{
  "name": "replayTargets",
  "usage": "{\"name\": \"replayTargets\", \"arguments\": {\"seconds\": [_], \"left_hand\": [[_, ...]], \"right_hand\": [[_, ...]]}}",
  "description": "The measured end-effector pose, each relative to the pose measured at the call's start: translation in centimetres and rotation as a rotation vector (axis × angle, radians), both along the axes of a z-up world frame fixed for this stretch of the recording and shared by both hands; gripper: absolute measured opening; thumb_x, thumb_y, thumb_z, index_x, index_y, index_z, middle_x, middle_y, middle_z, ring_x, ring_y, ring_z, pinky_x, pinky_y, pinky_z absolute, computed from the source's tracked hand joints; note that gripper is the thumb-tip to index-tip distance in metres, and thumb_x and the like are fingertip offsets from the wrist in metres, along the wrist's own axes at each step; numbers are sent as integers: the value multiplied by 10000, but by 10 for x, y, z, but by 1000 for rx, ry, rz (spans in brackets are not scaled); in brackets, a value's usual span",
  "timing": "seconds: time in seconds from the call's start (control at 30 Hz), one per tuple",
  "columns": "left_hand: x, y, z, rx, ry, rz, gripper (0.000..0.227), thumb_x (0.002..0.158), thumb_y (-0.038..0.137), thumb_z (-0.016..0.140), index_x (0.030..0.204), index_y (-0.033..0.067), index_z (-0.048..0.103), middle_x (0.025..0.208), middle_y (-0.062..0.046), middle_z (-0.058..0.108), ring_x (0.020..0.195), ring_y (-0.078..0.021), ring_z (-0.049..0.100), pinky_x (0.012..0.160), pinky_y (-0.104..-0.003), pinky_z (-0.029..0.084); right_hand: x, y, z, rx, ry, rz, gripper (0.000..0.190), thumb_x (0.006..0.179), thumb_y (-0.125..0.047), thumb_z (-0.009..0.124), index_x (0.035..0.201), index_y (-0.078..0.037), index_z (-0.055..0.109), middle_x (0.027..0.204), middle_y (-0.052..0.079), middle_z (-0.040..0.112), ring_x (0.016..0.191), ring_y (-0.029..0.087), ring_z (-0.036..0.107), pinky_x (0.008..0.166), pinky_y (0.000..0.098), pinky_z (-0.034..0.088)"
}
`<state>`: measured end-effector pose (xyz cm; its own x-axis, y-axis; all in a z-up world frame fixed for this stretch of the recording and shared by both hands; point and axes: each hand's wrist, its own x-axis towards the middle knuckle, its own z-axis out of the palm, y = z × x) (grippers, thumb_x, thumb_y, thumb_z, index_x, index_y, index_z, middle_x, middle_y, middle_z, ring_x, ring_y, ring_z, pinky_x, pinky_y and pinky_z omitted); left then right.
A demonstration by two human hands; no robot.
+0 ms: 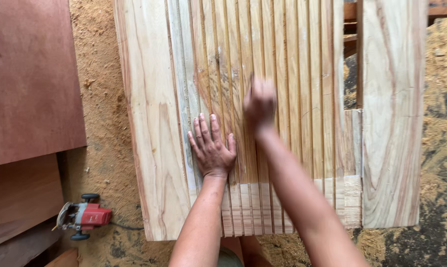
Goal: The person uses a small metal scraper to remove excess material from the grooves of a wooden panel. They work methodically across the surface, clearing debris from each groove.
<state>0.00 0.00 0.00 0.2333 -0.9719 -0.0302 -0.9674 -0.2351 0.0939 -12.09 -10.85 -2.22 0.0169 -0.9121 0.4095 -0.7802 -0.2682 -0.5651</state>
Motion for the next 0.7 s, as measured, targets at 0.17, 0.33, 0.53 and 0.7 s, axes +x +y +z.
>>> {"name": "replayTargets", "arguments": {"seconds": [0.17,0.33,0.53,0.7], "left_hand": [[1,1,7,-28,40,-9,756,961,485,471,1587,83,331,1647,-202,278,1547,-339,227,1256,-559,138],[1,-1,7,-47,39,-9,752,957,479,485,1581,84,341,1640,-203,286,1541,-340,232,1253,-564,147],[-1,-4,6,-48,64,-2,756,948,477,501,1578,89,344,1641,-199,290,1540,-338,235,1251,-562,151],[2,-1,10,-43,47,-8,751,951,471,496,1581,91,343,1646,-192,292,1547,-334,236,1253,-559,153]], "right_hand": [[-11,121,29,118,57,-29,59,905,40,620,954,40,653,781,181,611,757,333,593,734,448,483],[-1,36,1,42,66,-62,51,881,46,620,878,4,649,784,189,624,771,342,603,733,447,479],[-2,26,6,37,80,-62,95,893,41,637,818,-12,614,770,201,608,762,350,593,729,451,471],[-5,98,36,42,70,-45,48,869,36,641,866,-6,619,734,166,576,730,341,575,694,455,457]]}}
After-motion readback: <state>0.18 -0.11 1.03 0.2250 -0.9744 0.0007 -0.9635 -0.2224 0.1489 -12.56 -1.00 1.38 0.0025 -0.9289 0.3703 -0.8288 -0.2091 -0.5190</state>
